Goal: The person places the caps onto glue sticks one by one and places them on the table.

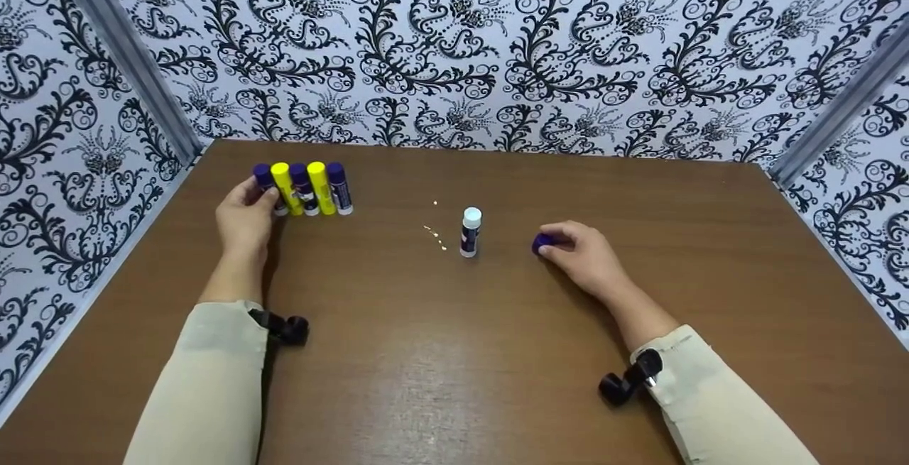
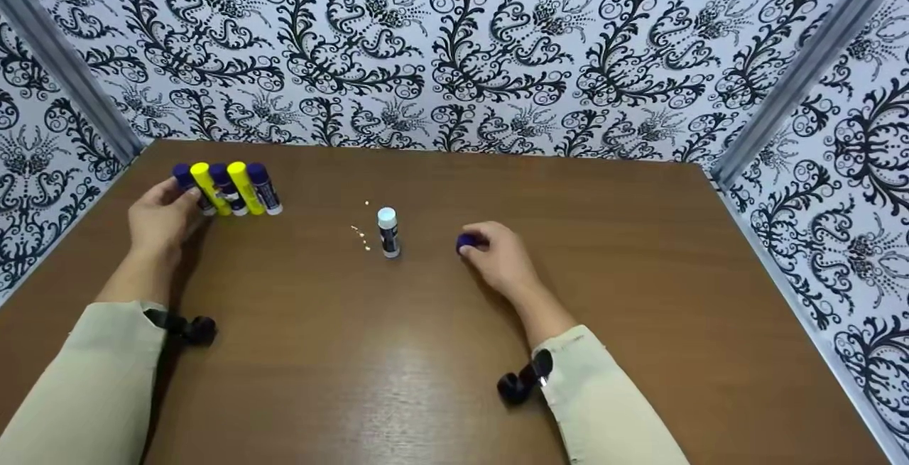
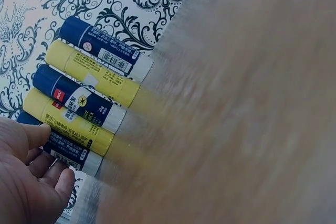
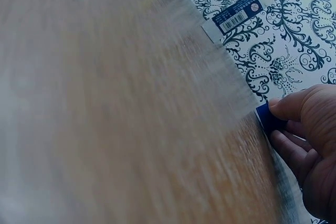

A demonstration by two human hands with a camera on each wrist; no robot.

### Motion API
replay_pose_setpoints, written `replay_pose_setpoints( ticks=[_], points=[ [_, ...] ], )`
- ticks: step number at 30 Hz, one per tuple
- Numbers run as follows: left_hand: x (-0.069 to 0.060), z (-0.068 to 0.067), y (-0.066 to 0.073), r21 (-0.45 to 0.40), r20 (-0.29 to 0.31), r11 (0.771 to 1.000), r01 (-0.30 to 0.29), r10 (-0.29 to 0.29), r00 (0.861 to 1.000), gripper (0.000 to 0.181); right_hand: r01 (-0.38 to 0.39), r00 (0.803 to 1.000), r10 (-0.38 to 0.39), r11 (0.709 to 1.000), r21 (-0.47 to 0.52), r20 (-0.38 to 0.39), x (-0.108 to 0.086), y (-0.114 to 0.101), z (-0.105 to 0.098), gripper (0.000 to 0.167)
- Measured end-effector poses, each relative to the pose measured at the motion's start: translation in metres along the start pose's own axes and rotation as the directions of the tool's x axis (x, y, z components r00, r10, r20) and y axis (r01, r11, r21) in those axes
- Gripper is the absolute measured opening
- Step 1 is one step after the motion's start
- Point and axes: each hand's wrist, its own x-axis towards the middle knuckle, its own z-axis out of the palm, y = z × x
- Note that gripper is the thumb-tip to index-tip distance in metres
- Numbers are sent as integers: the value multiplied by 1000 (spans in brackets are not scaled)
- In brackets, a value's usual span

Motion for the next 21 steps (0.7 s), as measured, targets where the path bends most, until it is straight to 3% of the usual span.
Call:
replay_pose_setpoints(
  ticks=[9,21],
  points=[
    [-1,0,2,7,-1,1000,-2,2,1000,52,12,1000,-12,1000,18,-2,-1,1,0,36],
    [-5,-1,5,38,-50,997,-71,73,996,55,-6,1000,6,1000,-4,-4,-1,-1,0,36]
  ],
)
